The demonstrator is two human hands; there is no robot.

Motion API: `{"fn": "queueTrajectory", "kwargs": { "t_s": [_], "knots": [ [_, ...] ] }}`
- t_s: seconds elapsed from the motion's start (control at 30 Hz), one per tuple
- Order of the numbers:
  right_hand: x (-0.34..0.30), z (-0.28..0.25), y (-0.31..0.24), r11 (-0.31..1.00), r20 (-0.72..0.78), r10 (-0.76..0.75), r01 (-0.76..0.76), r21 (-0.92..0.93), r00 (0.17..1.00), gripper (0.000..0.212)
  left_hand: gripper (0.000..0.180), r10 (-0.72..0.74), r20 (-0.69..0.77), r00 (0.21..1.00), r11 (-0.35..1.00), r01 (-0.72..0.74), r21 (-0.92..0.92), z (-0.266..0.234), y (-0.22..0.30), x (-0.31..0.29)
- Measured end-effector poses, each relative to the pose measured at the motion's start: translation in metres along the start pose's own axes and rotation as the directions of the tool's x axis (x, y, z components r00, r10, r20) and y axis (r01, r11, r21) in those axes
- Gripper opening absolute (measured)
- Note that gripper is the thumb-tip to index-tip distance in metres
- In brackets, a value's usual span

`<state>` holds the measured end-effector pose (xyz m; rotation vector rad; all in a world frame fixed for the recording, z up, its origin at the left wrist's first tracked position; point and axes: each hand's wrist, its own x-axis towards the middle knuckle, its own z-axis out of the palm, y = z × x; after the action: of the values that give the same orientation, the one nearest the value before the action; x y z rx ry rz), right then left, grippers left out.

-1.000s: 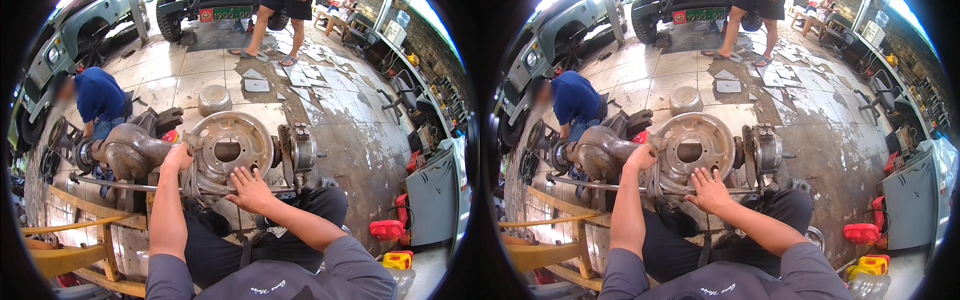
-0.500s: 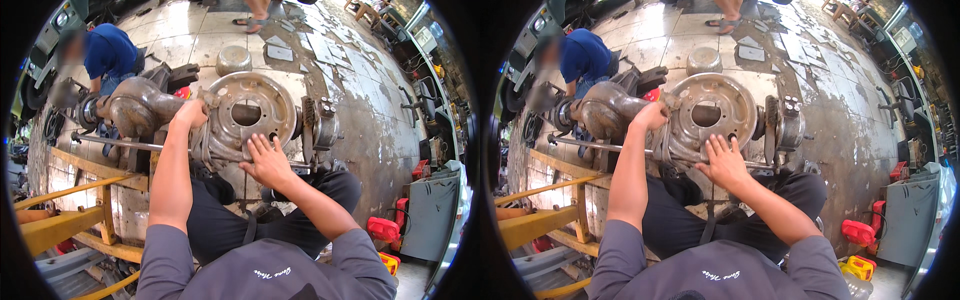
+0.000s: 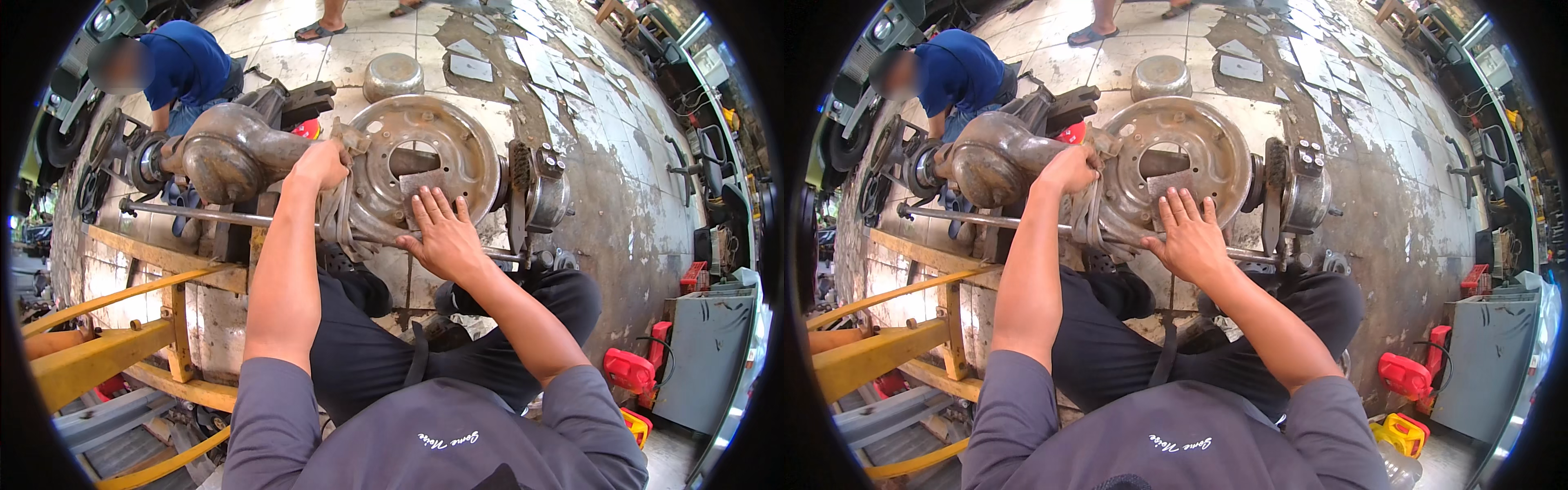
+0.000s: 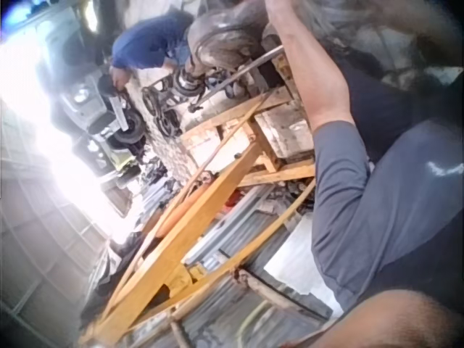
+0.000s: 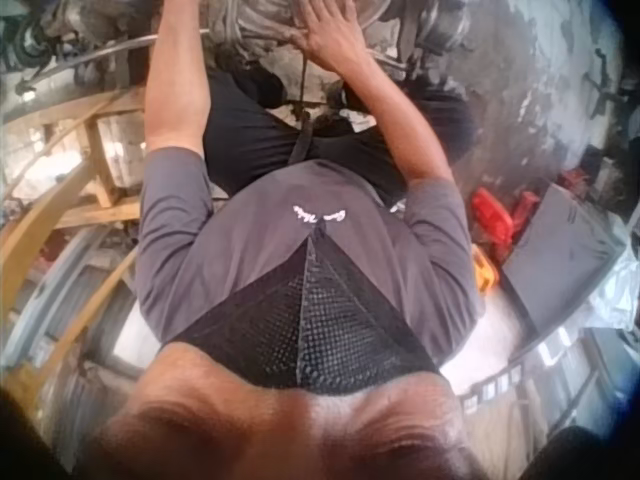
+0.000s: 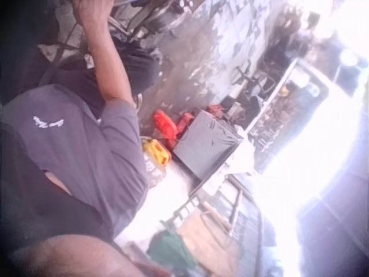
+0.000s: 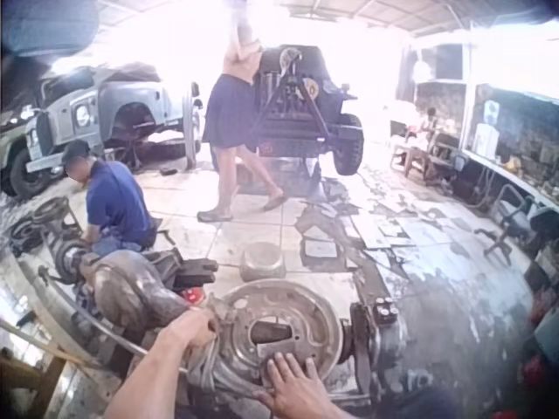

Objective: The person scrubs the surface of a large metal axle housing with a sanding block, moving the block back and forth across the curved metal. The person continues to scrub different areas of the housing throughout the clip.

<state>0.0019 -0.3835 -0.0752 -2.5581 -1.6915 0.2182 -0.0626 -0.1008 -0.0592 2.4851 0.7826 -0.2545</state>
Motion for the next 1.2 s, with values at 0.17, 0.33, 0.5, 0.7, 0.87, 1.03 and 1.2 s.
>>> {"fn": "queueTrajectory", "kwargs": {
  "t_s": [0.17, 0.33, 0.5, 0.7, 0.87, 1.03, 1.2],
  "knots": [
    [-0.021, -0.029, -0.007, 1.0, 0.17, 0.012, -0.014, 0.013, 0.985, 0.08, 0.024, 0.043, 0.031, 0.999, 0.999, -0.042, -0.016, -0.004, -0.005, 0.0],
    [-0.004, 0.0, -0.005, 1.0, -0.115, 0.003, -0.003, 0.002, 0.993, 0.08, 0.025, 0.01, 0.022, 1.0, 1.0, -0.01, -0.002, -0.001, 0.001, 0.001],
    [-0.022, -0.031, -0.009, 1.0, 0.145, 0.021, -0.023, 0.016, 0.989, 0.079, 0.027, -0.009, 0.027, 1.0, 1.0, 0.01, -0.028, 0.0, -0.008, 0.004],
    [-0.016, -0.013, -0.008, 0.999, 0.052, 0.037, -0.037, -0.014, 0.998, 0.081, 0.026, -0.011, 0.021, 1.0, 1.0, 0.011, 0.005, 0.002, -0.001, 0.001],
    [-0.018, -0.017, -0.007, 1.0, 0.08, 0.022, -0.023, 0.008, 0.997, 0.08, 0.026, -0.047, 0.025, 0.999, 0.998, 0.048, -0.033, 0.006, -0.008, 0.006],
    [-0.015, -0.008, -0.008, 0.999, 0.034, 0.036, -0.036, 0.006, 0.999, 0.081, 0.024, -0.032, -0.014, 0.999, 0.999, 0.032, -0.01, 0.01, -0.006, 0.006],
    [-0.017, -0.013, -0.004, 0.999, 0.048, 0.019, -0.021, 0.031, 0.999, 0.082, 0.025, -0.063, 0.015, 0.998, 0.998, 0.063, -0.031, 0.009, -0.01, 0.008]
  ]
}}
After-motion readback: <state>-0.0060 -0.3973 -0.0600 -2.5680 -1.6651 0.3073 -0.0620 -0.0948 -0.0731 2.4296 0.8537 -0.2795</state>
